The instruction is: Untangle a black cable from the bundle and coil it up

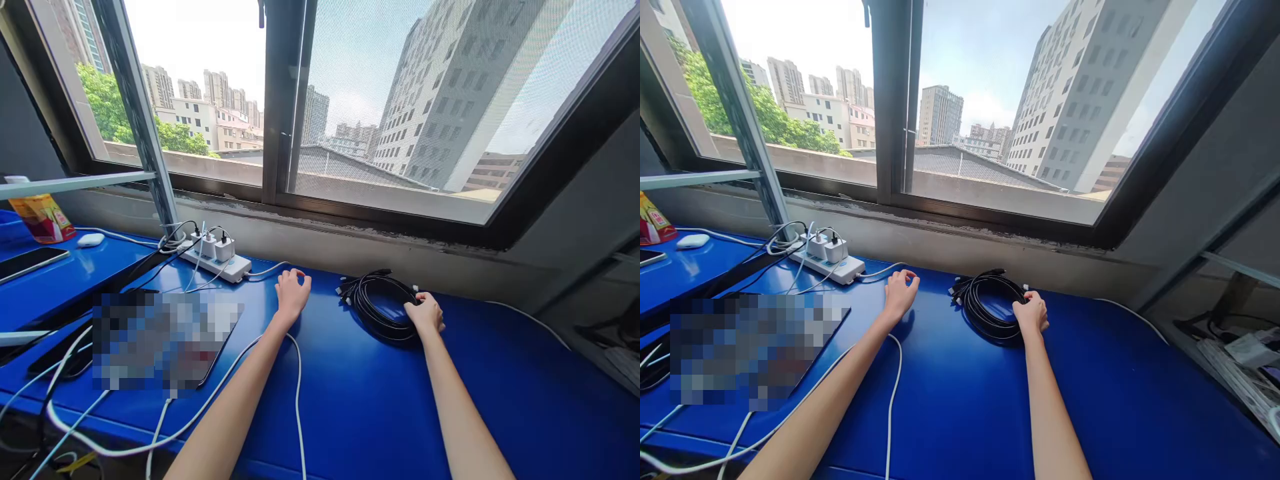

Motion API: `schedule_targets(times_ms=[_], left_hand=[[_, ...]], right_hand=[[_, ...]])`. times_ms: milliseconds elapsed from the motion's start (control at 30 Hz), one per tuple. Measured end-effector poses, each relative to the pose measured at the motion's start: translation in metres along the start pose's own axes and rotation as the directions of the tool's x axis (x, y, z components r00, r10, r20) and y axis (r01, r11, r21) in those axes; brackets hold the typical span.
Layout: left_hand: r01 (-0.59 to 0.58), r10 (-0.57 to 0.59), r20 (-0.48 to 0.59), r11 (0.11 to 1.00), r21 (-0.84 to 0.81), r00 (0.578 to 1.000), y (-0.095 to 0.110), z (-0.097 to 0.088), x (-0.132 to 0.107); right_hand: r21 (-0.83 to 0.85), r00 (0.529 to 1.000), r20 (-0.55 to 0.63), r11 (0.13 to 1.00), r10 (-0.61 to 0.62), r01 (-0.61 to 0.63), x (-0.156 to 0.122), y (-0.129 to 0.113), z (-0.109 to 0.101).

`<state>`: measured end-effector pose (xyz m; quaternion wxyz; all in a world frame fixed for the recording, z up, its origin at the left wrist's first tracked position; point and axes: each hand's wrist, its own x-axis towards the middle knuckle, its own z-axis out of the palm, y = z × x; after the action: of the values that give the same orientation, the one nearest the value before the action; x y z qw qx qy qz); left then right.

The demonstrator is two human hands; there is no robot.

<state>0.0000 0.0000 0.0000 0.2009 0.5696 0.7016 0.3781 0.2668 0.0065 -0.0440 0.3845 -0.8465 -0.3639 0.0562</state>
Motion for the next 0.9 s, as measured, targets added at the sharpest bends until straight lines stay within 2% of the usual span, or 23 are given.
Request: schedule_targets(times_ms=[400, 633, 800, 900], left_hand=[[0.004, -0.004, 0.016, 1.000, -0.018, 1.000, 0.000, 0.000, 0.000], [-0.018, 0.018, 0.011, 0.998, -0.056, 1.000, -0.002, 0.001, 0.002], [-0.089, 0.090, 0.000, 0.988, -0.128, 0.996, 0.000, -0.001, -0.001], [-0.150, 0.149, -0.021, 0.971, -0.185, 0.989, 0.002, -0.001, -0.002]], right_hand=[[0.061, 0.996, -0.085, 0.998, 0.012, -0.006, -0.003, -0.004, -0.016], [0.201, 0.993, -0.120, 0.979, 0.000, 0.024, -0.008, -0.020, -0.032], [0.378, 0.999, -0.035, 0.925, -0.027, 0.038, -0.023, -0.052, -0.056], [0.529, 0.989, 0.078, 0.846, -0.127, 0.067, -0.037, -0.077, -0.065]])
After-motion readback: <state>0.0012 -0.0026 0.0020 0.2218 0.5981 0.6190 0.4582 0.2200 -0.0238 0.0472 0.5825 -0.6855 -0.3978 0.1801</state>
